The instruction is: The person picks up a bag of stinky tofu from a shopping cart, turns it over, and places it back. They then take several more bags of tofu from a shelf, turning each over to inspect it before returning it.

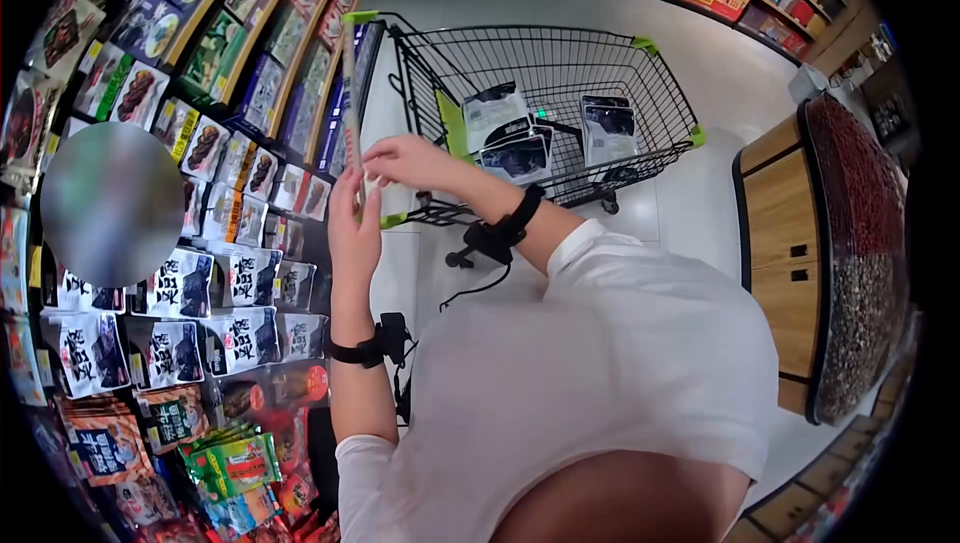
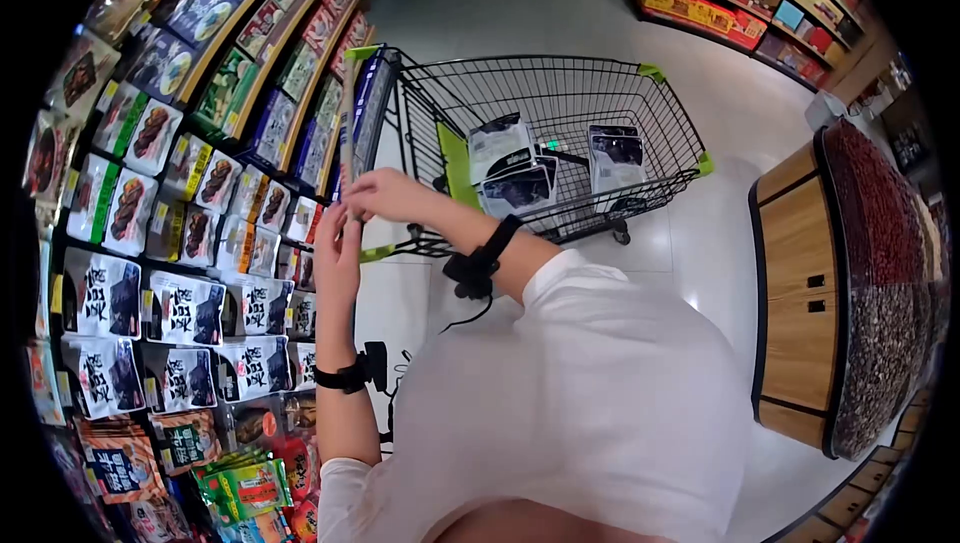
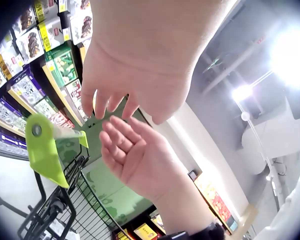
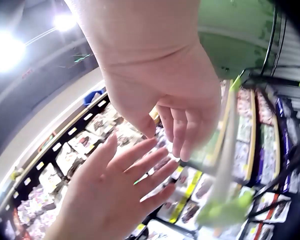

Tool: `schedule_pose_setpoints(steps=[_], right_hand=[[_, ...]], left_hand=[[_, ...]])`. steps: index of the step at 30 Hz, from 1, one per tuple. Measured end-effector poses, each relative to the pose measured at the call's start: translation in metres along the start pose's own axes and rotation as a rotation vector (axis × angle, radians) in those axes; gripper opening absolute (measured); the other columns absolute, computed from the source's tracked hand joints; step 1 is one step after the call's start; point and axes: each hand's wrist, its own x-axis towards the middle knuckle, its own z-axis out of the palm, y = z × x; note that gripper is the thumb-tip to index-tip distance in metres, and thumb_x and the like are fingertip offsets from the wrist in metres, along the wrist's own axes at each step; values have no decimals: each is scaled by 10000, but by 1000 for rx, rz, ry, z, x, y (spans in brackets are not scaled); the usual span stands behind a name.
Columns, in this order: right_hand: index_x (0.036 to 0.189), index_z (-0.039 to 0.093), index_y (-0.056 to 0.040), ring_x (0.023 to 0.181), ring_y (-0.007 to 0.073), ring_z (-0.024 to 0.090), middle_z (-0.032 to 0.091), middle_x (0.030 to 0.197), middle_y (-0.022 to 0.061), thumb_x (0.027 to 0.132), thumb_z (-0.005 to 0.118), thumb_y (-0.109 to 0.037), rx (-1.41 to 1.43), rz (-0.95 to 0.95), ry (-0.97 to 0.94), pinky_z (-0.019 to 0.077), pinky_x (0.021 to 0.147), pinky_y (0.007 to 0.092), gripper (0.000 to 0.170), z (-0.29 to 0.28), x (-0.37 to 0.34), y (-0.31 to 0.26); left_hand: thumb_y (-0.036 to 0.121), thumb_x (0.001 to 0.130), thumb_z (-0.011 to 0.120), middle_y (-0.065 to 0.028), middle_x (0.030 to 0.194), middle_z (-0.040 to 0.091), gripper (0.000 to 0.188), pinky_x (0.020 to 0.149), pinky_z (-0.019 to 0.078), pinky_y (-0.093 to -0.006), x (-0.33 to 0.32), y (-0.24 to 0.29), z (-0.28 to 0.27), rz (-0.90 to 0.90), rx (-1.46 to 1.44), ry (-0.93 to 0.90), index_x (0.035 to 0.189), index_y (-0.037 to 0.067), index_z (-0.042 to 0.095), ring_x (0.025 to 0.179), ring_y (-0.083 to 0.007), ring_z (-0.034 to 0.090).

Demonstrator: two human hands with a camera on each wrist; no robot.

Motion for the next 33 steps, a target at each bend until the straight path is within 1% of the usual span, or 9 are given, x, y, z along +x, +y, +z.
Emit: schedule_pose_setpoints(steps=[8, 10, 13, 20, 23, 24, 25, 27, 33], right_hand=[[954, 631, -31, 667, 183, 625, 630, 803, 69, 824, 564, -181, -820, 146, 320, 505, 538, 280, 209, -347, 38, 301], [1007, 590, -30, 673, 217, 610, 606, 850, 89, 819, 594, -187, -44, 925, 702, 522, 534, 311, 245, -330, 15, 259], [1054, 551, -53, 723, 236, 604, 584, 889, 99, 819, 641, -228, 25, 1098, 696, 538, 605, 361, 306, -323, 6, 287], [891, 565, -79, 656, 237, 609, 624, 786, 88, 862, 599, -219, 516, 1023, 751, 502, 525, 342, 147, -314, 18, 345], [718, 625, -21, 560, 228, 579, 624, 649, 66, 796, 545, -112, -559, 440, 615, 462, 499, 353, 144, -339, 48, 385], [743, 649, 4, 556, 271, 585, 646, 678, 120, 772, 544, -139, -1267, 126, 486, 466, 543, 390, 180, -335, 50, 329], [709, 655, -17, 843, 339, 627, 651, 1021, 184, 805, 536, -221, -404, 359, 718, 476, 747, 458, 255, -331, 62, 285], [650, 608, 29, 982, 320, 582, 550, 1240, 181, 801, 553, -197, -897, -286, 1081, 453, 814, 460, 278, -308, 73, 210], [733, 595, 56, 1041, 242, 544, 599, 1058, 119, 785, 608, -82, -413, -442, 527, 402, 874, 295, 148, -228, 24, -21]], left_hand=[[168, 859, 598, -122, 1216, 546, 344, 824, 454, -322, 38, -1, 103, -198, 152, -307, 1177, 45, 548, 1055, -235, 556], [175, 866, 594, -118, 1201, 549, 348, 810, 463, -319, 38, -8, 121, -317, 116, -284, 1185, 46, 544, 1021, -224, 571], [161, 873, 590, -119, 1195, 547, 346, 823, 469, -322, 28, -12, 128, -389, 85, -258, 1195, 44, 539, 1010, -231, 575], [107, 885, 580, -93, 1183, 541, 316, 814, 484, -285, 9, -6, 123, -448, 112, -165, 1191, 37, 542, 998, -180, 579], [131, 882, 591, -102, 1173, 551, 327, 814, 483, -281, 7, -1, 121, -457, 124, -144, 1190, 30, 545, 997, -185, 586], [131, 882, 591, -102, 1173, 551, 327, 814, 483, -281, 6, -1, 121, -452, 121, -133, 1190, 30, 545, 997, -185, 586], [133, 872, 597, -116, 1161, 554, 332, 813, 483, -293, 6, -1, 121, -463, 92, -122, 1181, 24, 548, 995, -204, 578], [135, 862, 603, -131, 1150, 557, 337, 812, 482, -304, 6, -1, 122, -466, 49, -102, 1173, 18, 551, 994, -222, 570], [237, 758, 736, -171, 1359, 449, 755, 964, 400, -355, 25, 9, 120, -423, 27, -96, 1364, -3, 355, 1254, -249, 441]])
